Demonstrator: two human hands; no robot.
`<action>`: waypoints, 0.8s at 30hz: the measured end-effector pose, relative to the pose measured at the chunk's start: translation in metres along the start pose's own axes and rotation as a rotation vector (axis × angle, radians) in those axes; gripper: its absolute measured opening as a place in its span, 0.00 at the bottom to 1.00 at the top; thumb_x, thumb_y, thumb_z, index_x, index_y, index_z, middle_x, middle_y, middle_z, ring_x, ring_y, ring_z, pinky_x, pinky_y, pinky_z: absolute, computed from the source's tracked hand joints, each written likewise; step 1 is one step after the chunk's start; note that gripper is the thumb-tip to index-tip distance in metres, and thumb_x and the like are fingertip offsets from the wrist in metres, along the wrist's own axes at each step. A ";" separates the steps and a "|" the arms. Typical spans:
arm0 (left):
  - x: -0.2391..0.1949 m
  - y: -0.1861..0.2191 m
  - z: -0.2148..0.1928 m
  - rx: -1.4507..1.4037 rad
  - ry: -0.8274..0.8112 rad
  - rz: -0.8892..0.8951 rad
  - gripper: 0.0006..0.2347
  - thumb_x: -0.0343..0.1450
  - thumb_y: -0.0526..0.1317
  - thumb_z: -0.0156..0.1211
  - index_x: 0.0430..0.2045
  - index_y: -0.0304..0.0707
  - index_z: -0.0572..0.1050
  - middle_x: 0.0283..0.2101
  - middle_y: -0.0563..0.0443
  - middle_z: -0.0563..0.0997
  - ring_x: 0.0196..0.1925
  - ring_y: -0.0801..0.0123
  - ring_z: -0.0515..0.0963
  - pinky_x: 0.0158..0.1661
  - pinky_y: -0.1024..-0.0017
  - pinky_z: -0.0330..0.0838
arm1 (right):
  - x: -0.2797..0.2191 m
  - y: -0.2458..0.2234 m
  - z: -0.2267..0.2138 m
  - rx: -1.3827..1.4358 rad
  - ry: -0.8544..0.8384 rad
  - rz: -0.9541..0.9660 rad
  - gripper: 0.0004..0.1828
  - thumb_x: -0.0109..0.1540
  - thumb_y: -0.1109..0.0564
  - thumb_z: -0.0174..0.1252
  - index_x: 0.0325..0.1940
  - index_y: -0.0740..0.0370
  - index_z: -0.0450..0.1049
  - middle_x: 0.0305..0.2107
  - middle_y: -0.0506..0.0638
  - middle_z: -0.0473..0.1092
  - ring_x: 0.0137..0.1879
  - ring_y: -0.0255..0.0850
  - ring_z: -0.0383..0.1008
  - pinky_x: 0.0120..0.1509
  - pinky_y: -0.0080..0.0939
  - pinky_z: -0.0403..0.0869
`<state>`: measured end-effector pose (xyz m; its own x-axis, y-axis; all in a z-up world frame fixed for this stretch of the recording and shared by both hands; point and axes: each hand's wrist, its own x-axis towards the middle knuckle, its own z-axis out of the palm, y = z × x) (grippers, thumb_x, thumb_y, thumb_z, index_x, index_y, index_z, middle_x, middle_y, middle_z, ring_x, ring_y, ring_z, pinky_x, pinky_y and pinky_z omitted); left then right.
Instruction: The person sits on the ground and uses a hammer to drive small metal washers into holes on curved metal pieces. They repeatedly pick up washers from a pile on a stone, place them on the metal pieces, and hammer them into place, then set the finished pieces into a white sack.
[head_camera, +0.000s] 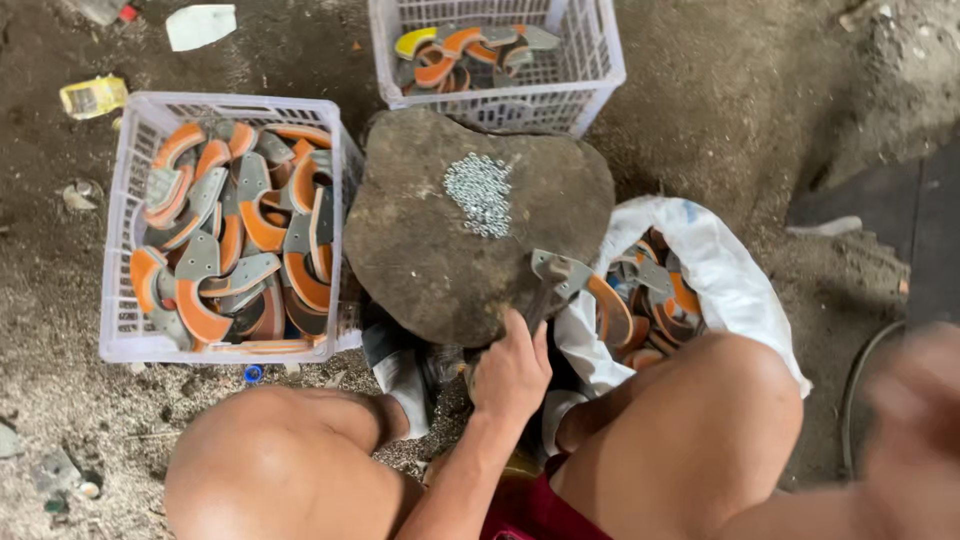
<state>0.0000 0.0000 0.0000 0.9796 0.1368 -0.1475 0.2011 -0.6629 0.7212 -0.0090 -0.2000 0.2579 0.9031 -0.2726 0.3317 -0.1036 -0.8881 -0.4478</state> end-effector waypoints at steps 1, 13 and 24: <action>-0.004 -0.002 0.001 -0.052 -0.027 -0.008 0.23 0.77 0.48 0.48 0.54 0.20 0.62 0.23 0.27 0.80 0.25 0.32 0.81 0.25 0.43 0.75 | 0.020 -0.012 0.027 0.048 -0.072 -0.064 0.09 0.64 0.56 0.71 0.48 0.58 0.83 0.31 0.50 0.77 0.33 0.37 0.74 0.38 0.36 0.71; 0.005 0.000 -0.016 -0.150 -0.280 -0.155 0.14 0.77 0.46 0.49 0.38 0.31 0.62 0.26 0.26 0.80 0.31 0.28 0.80 0.33 0.38 0.73 | 0.096 -0.015 0.324 0.265 -0.685 -0.291 0.11 0.60 0.56 0.69 0.47 0.56 0.83 0.38 0.53 0.77 0.39 0.50 0.77 0.44 0.49 0.73; 0.002 0.007 -0.022 -0.118 -0.251 -0.135 0.13 0.78 0.46 0.49 0.38 0.32 0.62 0.26 0.27 0.80 0.30 0.29 0.80 0.34 0.38 0.73 | 0.089 -0.014 0.317 0.305 -0.596 -0.407 0.04 0.63 0.60 0.66 0.41 0.62 0.79 0.35 0.53 0.74 0.41 0.48 0.74 0.46 0.46 0.72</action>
<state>0.0037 0.0120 0.0197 0.9165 0.0216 -0.3994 0.3421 -0.5593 0.7551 0.2055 -0.0943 0.0305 0.9258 0.3739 0.0551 0.3244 -0.7114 -0.6234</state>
